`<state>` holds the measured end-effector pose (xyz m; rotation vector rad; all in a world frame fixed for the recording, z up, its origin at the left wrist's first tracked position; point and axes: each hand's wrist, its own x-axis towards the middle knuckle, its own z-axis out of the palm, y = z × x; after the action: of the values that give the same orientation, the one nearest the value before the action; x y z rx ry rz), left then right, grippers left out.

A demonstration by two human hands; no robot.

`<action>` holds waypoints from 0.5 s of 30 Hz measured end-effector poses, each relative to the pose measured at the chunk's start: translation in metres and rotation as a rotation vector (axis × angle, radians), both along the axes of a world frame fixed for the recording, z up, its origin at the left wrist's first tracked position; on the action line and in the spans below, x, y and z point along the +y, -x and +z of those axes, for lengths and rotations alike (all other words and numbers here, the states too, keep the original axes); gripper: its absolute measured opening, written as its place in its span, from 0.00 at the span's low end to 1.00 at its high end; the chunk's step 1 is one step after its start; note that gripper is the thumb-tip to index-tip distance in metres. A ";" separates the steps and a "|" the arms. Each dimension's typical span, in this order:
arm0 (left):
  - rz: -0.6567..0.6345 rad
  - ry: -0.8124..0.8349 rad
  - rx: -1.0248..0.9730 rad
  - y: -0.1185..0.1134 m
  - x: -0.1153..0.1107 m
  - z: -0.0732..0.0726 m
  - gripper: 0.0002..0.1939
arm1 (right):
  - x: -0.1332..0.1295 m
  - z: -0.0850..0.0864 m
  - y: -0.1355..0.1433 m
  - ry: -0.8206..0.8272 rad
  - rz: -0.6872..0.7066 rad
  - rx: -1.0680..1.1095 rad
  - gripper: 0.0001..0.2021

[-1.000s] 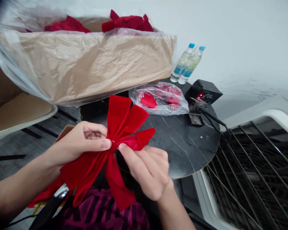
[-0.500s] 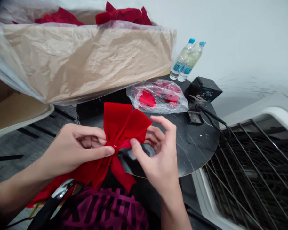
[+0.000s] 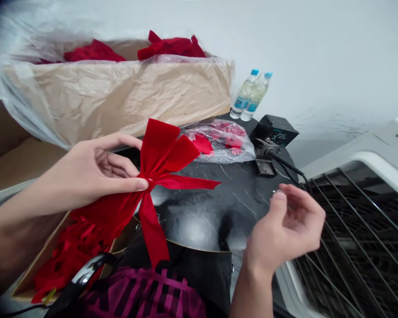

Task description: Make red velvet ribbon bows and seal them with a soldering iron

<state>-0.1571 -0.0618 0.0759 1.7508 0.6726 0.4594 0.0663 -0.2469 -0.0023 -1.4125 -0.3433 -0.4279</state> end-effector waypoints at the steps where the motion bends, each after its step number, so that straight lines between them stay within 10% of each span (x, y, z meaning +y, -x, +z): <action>1: -0.021 0.008 -0.005 -0.002 0.000 0.001 0.28 | -0.001 0.009 0.008 0.170 0.066 -0.140 0.07; 4: -0.075 0.040 -0.003 -0.006 -0.005 0.004 0.28 | 0.008 0.029 0.034 0.584 0.668 -0.337 0.10; 7: -0.134 0.049 -0.006 -0.006 -0.011 0.006 0.26 | 0.027 0.031 0.048 0.532 1.083 -0.147 0.11; 15: -0.125 0.051 -0.028 -0.001 -0.015 0.009 0.22 | 0.025 0.021 0.045 0.414 1.239 0.140 0.06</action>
<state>-0.1564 -0.0769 0.0844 1.7234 0.5470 0.3769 0.0215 -0.2217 0.0192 -1.3357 -1.1305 0.7879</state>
